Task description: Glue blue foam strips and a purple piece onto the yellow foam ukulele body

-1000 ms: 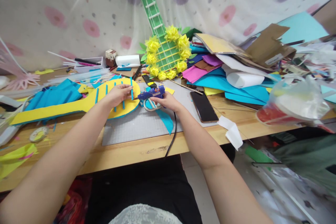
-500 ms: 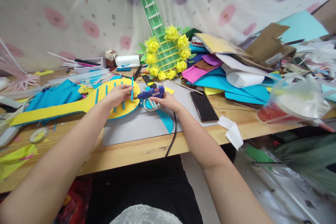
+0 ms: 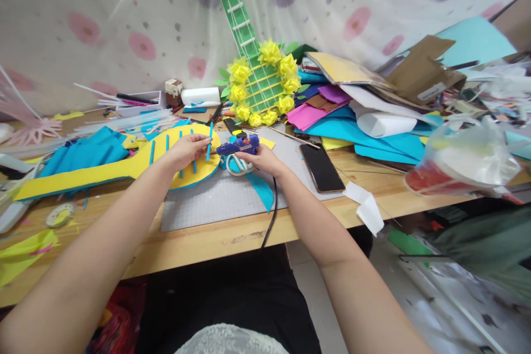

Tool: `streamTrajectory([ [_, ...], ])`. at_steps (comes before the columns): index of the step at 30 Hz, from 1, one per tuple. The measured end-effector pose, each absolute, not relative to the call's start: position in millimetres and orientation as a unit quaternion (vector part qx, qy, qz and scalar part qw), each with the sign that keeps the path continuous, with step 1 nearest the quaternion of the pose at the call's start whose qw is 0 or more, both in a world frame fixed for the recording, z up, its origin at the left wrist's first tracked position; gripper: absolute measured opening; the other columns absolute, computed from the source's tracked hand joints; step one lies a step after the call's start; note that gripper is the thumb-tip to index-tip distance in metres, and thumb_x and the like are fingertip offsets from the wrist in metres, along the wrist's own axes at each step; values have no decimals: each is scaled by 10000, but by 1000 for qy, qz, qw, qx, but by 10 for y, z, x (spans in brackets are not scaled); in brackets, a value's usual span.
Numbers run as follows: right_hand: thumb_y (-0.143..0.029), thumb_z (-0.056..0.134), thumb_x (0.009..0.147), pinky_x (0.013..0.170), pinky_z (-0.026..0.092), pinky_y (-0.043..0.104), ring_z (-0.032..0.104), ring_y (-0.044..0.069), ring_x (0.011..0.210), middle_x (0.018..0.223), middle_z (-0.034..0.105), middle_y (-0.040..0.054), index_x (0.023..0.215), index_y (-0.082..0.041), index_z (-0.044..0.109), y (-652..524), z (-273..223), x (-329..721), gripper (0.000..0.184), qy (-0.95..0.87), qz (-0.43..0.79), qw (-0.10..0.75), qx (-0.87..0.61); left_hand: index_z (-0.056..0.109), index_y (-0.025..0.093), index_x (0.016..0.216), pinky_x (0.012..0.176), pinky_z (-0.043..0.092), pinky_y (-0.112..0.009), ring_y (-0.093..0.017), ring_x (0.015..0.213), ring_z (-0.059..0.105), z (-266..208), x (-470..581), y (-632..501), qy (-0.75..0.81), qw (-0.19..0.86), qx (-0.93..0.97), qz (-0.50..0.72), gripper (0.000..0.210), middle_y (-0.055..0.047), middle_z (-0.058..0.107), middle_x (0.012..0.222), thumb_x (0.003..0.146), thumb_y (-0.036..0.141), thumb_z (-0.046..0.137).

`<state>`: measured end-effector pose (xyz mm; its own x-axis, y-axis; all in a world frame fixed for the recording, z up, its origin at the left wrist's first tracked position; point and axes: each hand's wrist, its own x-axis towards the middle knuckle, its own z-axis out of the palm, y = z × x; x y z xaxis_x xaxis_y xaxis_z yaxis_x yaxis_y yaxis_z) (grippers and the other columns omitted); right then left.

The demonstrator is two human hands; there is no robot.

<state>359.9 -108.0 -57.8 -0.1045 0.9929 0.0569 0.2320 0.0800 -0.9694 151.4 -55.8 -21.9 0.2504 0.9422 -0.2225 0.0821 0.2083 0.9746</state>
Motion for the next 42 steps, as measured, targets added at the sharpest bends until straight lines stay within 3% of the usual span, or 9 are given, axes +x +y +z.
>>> streamTrajectory([
  [9, -507, 670, 581, 493, 353, 236, 437, 98, 542, 523, 466, -25, 611, -171, 512, -1064, -598, 3593, 373, -596, 439, 439, -509, 602, 128, 687, 553, 436, -204, -83, 551, 531, -202, 1523, -583, 499, 593, 537, 334, 153, 4, 572, 605, 667, 245, 699],
  [21, -477, 658, 614, 454, 322, 226, 393, 67, 469, 508, 475, -30, 566, -164, 508, -1091, -558, 3595, 350, -586, 421, 451, -526, 585, 109, 676, 461, 313, -194, -48, 431, 417, -193, 1472, -545, 474, 603, 583, 267, 214, 35, 499, 506, 657, 280, 712],
  [42, -445, 670, 626, 472, 358, 226, 432, 77, 483, 501, 491, -25, 583, -162, 524, -1096, -560, 3617, 322, -598, 419, 439, -524, 592, 123, 695, 449, 323, -191, -64, 444, 474, -237, 1454, -467, 467, 626, 579, 237, 215, 25, 516, 515, 677, 307, 702],
])
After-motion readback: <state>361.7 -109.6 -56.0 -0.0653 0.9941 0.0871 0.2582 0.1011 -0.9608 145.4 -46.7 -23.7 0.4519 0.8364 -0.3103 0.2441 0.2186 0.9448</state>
